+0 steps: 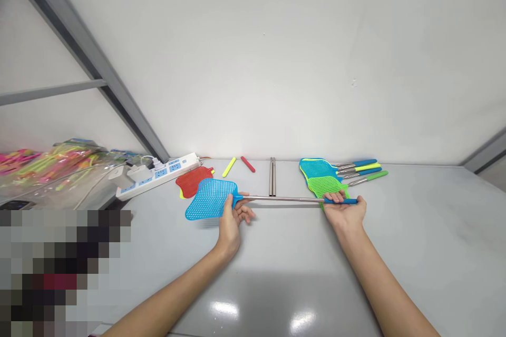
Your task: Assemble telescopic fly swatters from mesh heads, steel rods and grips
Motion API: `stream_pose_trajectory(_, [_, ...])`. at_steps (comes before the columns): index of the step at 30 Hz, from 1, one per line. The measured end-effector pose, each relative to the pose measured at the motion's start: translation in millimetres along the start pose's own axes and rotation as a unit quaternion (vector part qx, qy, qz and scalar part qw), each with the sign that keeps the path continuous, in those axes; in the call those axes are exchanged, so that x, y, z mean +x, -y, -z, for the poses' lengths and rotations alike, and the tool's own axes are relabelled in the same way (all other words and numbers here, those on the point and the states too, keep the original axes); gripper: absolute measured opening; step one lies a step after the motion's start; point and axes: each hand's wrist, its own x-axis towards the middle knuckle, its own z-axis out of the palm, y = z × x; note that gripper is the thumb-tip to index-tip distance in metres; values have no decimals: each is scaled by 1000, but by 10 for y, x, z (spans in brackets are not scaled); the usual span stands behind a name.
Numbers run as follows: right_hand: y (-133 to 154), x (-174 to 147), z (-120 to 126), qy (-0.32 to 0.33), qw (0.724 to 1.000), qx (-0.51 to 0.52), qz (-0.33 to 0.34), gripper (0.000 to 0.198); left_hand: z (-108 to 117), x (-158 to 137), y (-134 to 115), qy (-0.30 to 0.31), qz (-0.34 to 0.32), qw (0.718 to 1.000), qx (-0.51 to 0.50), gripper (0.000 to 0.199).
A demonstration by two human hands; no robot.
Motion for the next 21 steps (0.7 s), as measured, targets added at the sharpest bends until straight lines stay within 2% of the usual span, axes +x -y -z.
stream_pose_trajectory(5, [42, 39, 48, 12, 1000, -4, 10, 45, -21, -24, -19, 30, -9, 999, 24, 43])
stream_pose_trajectory(8, [63, 37, 52, -8, 999, 34, 10, 41, -23, -25, -3, 48, -10, 998, 40, 42])
stream_pose_trajectory(21, [67, 47, 65, -35, 994, 98, -26, 34, -15, -21, 51, 53, -6, 997, 54, 43])
